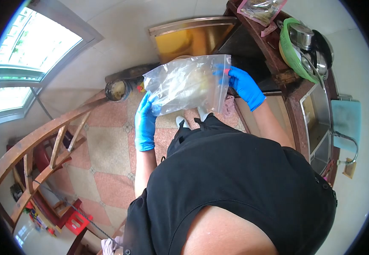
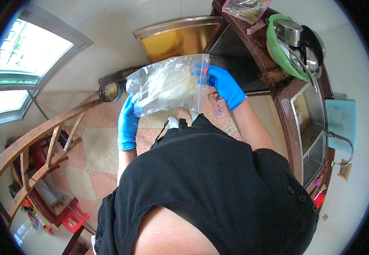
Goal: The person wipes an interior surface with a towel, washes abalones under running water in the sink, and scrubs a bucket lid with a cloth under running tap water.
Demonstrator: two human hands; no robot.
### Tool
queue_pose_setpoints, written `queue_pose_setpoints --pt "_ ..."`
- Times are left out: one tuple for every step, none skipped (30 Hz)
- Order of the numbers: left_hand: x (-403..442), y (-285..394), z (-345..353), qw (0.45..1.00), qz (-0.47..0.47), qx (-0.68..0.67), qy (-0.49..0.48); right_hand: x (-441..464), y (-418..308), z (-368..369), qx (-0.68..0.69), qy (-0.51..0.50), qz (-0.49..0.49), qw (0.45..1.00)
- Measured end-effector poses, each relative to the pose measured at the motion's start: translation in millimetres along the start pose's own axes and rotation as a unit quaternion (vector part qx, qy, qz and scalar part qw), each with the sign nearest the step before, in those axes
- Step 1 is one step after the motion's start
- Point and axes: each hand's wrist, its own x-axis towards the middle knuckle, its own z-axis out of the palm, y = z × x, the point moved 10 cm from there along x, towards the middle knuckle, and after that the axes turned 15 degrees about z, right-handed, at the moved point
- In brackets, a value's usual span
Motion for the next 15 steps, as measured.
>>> queue_pose_setpoints --pt "-1.0 2.2 0.6 1.0 0.005 0.006 0.001 1.8 0.3 0.7 0.0 -0.002 0.002 1.0" --pt "-2.4 3.1 1.7 1.0 0.005 0.007 0.004 3.5 0.2 1.8 0.008 -0.007 0.002 1.0" --pt "-3.9 4.2 2.4 1.0 0.007 0.012 0.012 5.3 -0.1 3.3 0.016 -0.011 0.002 1.0" --pt "-5.1 5.7 3.0 1.0 0.008 0.017 0.02 6.9 0.2 2.9 0.016 -0.013 0.003 1.0" --pt "-5.5 4.9 1.5 1.0 0.008 0.017 0.021 7.9 1.0 0.9 0.008 -0.013 0.008 1.0" --pt "-6.3 2.5 0.3 1.0 0.007 0.015 0.02 8.3 1.8 -0.7 0.001 -0.012 0.013 1.0" --pt "-7.5 0.5 0.3 1.0 0.005 0.012 0.019 8.4 2.2 -1.0 0.0 -0.012 0.014 1.0" --pt "-8.2 -0.7 0.4 1.0 0.005 0.012 0.02 8.9 3.2 -1.5 0.005 -0.009 0.02 1.0" --pt "-8.5 -1.5 0.6 1.0 0.005 0.016 0.023 9.3 3.6 -2.3 0.009 -0.006 0.025 1.0" --pt "-7.8 -1.8 0.9 0.999 0.005 0.021 0.025 10.3 3.4 -3.1 0.008 -0.007 0.025 1.0" --pt "-7.6 -2.3 1.9 0.999 0.006 0.021 0.026 11.4 5.1 -4.7 0.02 -0.011 0.026 0.999" --pt "-7.8 -3.0 2.4 0.999 0.007 0.02 0.027 12.8 6.8 -6.2 0.032 -0.016 0.027 0.999" --pt "-7.4 -3.3 2.4 0.999 0.007 0.02 0.028 15.2 7.2 -7.3 0.032 -0.017 0.026 0.999" --pt "-6.7 -4.1 1.6 0.999 0.008 0.021 0.028 18.0 8.5 -8.2 0.042 -0.023 0.032 0.998" --pt "-5.9 -6.2 0.4 1.0 0.006 0.017 0.026 19.7 8.9 -9.0 0.052 -0.028 0.038 0.998"
